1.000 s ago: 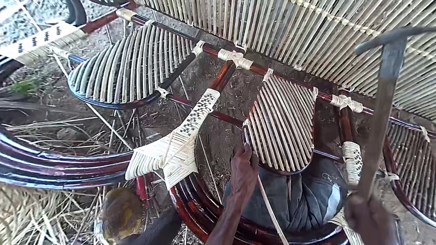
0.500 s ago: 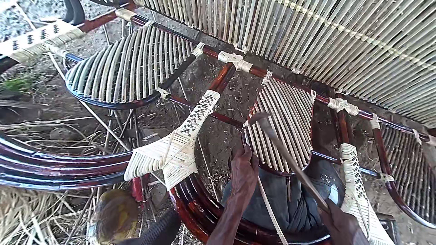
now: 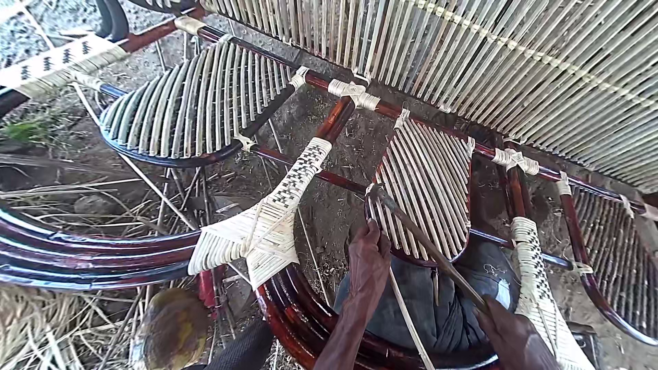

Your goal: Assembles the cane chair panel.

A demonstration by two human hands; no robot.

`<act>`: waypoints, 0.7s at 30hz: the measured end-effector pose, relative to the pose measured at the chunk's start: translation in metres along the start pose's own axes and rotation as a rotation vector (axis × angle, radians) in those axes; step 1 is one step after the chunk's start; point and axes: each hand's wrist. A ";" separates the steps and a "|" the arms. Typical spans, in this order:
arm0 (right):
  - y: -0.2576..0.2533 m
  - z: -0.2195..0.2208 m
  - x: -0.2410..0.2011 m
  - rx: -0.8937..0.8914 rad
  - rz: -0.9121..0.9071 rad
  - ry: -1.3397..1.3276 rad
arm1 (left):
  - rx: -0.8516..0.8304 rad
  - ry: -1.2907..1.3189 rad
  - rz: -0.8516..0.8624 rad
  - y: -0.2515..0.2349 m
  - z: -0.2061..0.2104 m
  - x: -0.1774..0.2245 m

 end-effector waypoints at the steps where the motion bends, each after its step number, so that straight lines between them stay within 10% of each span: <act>1: -0.004 -0.006 -0.003 0.016 -0.012 -0.027 | 0.013 -0.001 0.006 -0.002 0.001 0.000; 7: 0.016 -0.011 -0.005 0.245 -0.091 -0.215 | 0.018 -0.006 0.013 0.000 0.000 0.001; 11: 0.003 -0.004 -0.009 -0.097 0.058 -0.003 | -0.009 -0.016 -0.017 0.001 -0.002 0.001; 17: 0.016 -0.011 -0.017 0.192 -0.068 -0.199 | 0.011 -0.024 -0.008 0.002 -0.002 0.003; 21: 0.005 -0.002 -0.013 -0.091 0.064 -0.007 | 0.001 -0.002 -0.026 0.002 -0.001 0.002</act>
Point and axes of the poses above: each hand's wrist, its own y-axis away from the middle knuckle, its own z-axis out of the palm, x = y × z, and after that the axes turned 14 degrees about x, right-handed
